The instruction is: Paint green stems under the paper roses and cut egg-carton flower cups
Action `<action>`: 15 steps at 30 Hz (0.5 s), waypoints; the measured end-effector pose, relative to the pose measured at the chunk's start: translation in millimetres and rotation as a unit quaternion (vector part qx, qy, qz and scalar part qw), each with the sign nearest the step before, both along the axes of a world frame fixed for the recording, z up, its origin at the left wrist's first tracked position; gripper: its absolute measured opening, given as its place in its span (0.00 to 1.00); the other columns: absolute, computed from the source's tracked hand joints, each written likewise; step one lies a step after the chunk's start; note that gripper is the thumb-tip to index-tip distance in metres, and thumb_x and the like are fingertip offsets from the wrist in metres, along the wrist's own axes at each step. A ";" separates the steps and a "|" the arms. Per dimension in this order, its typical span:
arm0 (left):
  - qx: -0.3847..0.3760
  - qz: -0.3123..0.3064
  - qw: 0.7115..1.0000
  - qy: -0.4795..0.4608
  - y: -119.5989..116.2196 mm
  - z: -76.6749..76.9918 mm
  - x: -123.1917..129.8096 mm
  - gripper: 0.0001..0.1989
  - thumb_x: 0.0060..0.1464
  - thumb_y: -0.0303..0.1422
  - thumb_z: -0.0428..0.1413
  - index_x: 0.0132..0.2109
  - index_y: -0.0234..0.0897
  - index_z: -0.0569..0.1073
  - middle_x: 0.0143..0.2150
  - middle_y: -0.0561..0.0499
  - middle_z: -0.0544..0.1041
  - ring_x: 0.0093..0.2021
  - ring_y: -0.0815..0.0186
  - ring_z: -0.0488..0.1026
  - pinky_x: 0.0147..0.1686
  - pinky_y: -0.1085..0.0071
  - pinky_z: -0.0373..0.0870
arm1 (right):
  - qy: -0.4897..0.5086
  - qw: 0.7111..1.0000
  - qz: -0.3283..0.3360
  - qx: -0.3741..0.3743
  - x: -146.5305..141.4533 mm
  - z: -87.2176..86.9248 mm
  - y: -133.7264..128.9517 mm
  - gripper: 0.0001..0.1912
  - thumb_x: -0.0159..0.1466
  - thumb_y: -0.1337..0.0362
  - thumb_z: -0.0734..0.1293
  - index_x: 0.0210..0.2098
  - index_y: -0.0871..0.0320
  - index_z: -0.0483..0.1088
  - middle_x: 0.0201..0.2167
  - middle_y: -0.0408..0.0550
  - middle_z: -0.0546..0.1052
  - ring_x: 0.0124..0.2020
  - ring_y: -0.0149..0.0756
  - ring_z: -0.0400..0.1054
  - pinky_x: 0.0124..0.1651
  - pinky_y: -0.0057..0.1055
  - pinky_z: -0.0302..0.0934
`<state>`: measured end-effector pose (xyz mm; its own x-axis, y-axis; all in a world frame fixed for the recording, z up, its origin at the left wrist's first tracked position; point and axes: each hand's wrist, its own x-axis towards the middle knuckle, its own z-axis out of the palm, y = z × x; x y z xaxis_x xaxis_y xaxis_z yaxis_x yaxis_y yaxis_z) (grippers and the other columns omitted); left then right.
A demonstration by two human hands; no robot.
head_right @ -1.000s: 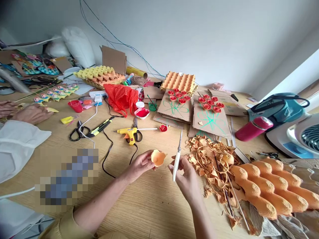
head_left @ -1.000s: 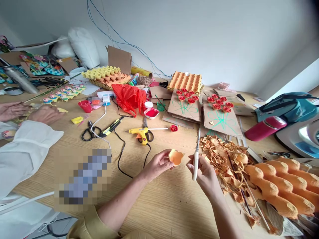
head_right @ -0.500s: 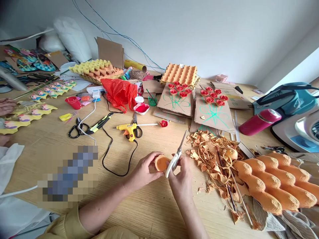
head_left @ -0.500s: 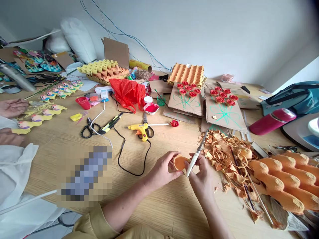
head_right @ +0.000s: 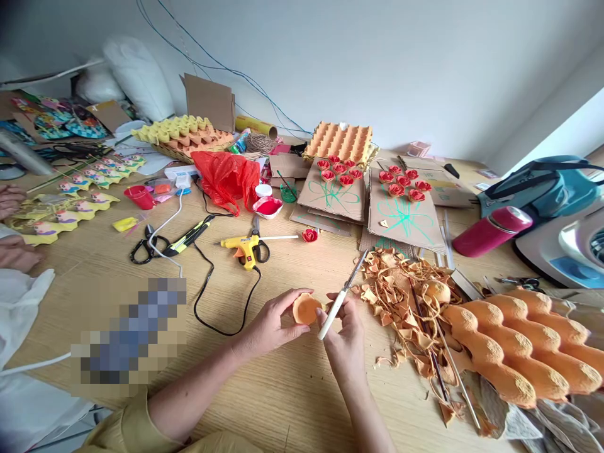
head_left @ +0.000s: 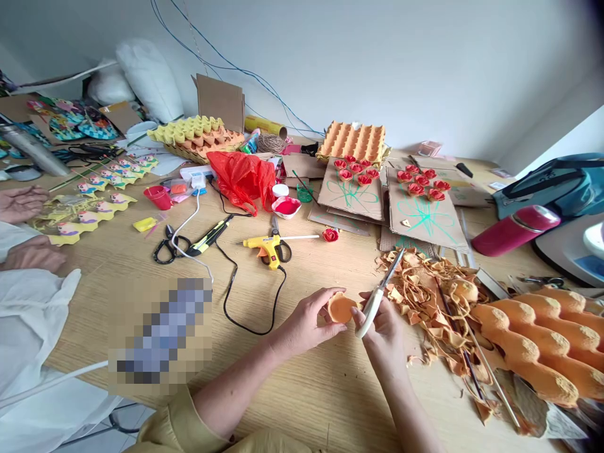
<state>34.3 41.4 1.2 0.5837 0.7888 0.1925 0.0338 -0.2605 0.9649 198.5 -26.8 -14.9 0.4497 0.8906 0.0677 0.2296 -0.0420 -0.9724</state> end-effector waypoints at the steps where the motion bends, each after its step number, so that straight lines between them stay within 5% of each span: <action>1: 0.008 0.002 1.000 0.004 -0.2 -0.4 0.4 0.28 0.49 0.30 0.66 0.59 0.41 0.73 0.52 0.41 0.78 0.47 0.56 0.76 0.44 0.68 0.73 | 0.001 1.000 -0.002 -0.003 -0.9 0.3 0.1 0.22 0.59 0.50 0.71 0.46 0.56 0.69 0.32 0.44 0.73 0.33 0.37 0.67 0.37 0.33 0.64; 8: 0.062 0.043 0.997 0.023 -2.6 -0.8 1.4 0.27 0.51 0.29 0.65 0.59 0.41 0.73 0.53 0.42 0.77 0.50 0.57 0.75 0.50 0.68 0.71 | -0.024 1.000 0.006 -0.004 -5.1 8.4 -0.1 0.22 0.58 0.51 0.71 0.47 0.56 0.69 0.34 0.45 0.74 0.35 0.39 0.68 0.39 0.35 0.64; 15: -0.030 0.145 0.988 -0.044 3.9 -2.1 -0.4 0.26 0.47 0.28 0.67 0.55 0.40 0.75 0.50 0.44 0.79 0.45 0.59 0.77 0.45 0.71 0.72 | -0.109 0.990 0.085 -0.026 8.7 10.4 -8.6 0.11 0.63 0.54 0.65 0.37 0.55 0.68 0.32 0.44 0.73 0.34 0.38 0.66 0.37 0.33 0.62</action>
<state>33.9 45.3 -0.8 0.3150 0.9317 0.1807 0.0128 -0.1945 0.9808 207.1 -35.4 -4.5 0.2717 0.9573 0.0990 0.4424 -0.0328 -0.8962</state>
